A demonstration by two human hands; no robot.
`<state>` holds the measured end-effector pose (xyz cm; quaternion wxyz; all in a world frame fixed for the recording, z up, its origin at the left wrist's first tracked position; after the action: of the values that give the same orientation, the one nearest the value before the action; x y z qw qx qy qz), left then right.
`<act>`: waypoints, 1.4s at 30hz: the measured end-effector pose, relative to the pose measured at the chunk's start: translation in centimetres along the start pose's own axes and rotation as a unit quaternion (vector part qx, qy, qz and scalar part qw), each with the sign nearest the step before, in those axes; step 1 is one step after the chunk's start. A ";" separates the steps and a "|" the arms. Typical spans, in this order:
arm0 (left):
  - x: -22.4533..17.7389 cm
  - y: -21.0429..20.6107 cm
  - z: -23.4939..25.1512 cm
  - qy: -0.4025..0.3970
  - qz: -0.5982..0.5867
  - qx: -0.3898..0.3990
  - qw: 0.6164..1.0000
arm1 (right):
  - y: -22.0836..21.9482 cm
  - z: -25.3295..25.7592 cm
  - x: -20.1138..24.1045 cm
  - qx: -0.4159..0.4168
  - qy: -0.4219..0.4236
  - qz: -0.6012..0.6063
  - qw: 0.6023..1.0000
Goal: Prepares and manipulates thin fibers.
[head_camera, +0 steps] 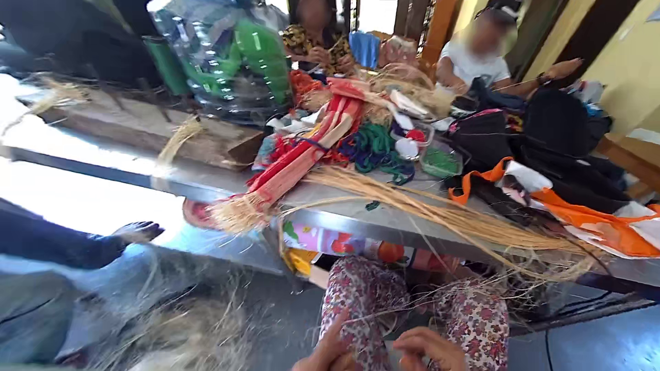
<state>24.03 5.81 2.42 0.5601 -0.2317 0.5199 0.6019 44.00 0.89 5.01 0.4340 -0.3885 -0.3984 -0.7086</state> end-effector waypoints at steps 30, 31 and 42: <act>-0.1 -6.7 0.9 -0.023 -0.169 0.060 0.984 | 4.4 1.7 -2.9 -0.161 -0.085 0.237 0.954; 0.0 -6.8 1.0 -0.015 -0.154 0.071 0.985 | 4.4 1.7 -2.8 -0.163 -0.074 0.221 0.959; -1.7 -9.1 2.1 0.029 -0.245 0.044 0.968 | 3.0 0.2 -1.4 -0.135 0.017 0.046 0.990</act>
<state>33.44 5.41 1.28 0.6846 -0.3443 0.4895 0.4162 47.29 0.55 4.47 0.4166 -0.4496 -0.2730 -0.7415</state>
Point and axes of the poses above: each hand's wrist, its own z-axis towards the middle knuckle, its own y-axis out of the back of the hand, x = y × z, the point moved 6 cm from there along z, towards the middle knuckle, and after that the axes turned 10 degrees about -x, right-handed, at the moved point
